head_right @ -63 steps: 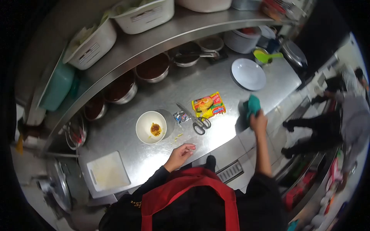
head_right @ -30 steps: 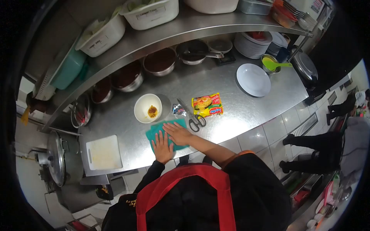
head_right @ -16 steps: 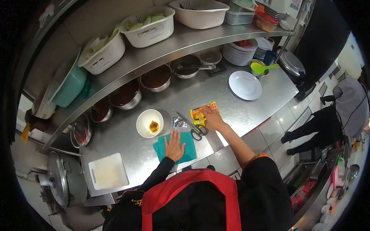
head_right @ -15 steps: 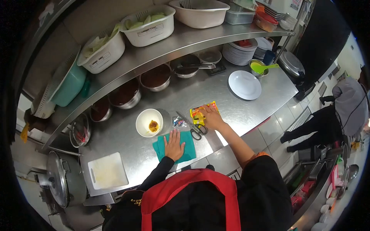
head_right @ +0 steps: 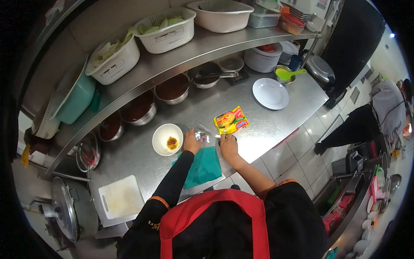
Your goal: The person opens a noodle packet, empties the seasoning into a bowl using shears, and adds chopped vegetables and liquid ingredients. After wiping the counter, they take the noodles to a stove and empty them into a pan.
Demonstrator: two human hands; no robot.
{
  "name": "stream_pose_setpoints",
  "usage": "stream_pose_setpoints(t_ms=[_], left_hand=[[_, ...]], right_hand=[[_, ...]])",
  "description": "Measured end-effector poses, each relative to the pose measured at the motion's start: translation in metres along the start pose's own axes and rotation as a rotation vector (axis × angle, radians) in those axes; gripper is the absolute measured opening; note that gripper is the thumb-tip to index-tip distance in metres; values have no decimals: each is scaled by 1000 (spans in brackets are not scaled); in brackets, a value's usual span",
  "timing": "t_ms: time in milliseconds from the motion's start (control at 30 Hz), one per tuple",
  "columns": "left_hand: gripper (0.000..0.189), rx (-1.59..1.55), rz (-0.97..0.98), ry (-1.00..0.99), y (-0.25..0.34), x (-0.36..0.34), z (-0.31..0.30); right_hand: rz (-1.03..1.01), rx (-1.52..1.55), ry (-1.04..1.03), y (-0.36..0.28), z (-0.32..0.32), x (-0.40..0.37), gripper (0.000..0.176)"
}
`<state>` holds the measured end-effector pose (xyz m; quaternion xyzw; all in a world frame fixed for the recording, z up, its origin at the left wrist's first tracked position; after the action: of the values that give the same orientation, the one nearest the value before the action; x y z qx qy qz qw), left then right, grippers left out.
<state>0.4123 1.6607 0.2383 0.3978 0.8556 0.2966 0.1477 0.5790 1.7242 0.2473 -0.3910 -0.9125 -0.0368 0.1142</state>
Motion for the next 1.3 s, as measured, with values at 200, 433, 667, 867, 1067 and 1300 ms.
stream_pose_setpoints(t_ms=[200, 433, 667, 867, 1067, 1300], left_hand=[[19, -39, 55, -190, -4, 26, 2], [9, -936, 167, -437, 37, -44, -94], [11, -759, 267, -232, 20, -67, -165], [19, -994, 199, -279, -6, -74, -163], [42, -1208, 77, -93, -46, -71, -178], [41, -1126, -7, 11, -85, -79, -192]], right_hand=[[131, 276, -334, 31, 2, -1, 39], [565, 1772, -883, 46, -35, -34, 43], [7, 1436, -394, -52, -162, 5, 60], [-301, 949, -200, -134, -201, 36, 44], [-308, 1016, -369, -113, -192, 67, 39], [-331, 935, -649, -101, -167, 73, 32]])
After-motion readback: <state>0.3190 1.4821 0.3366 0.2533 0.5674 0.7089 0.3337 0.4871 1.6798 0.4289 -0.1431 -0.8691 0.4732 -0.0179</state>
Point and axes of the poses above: each hand's wrist, its own x-axis towards the middle knuckle, its own z-axis out of the palm, y = z × x, the point moved 4 cm from there along x, towards the middle knuckle, and after that the axes turned 3 degrees about -z, right-handed, at the moved point
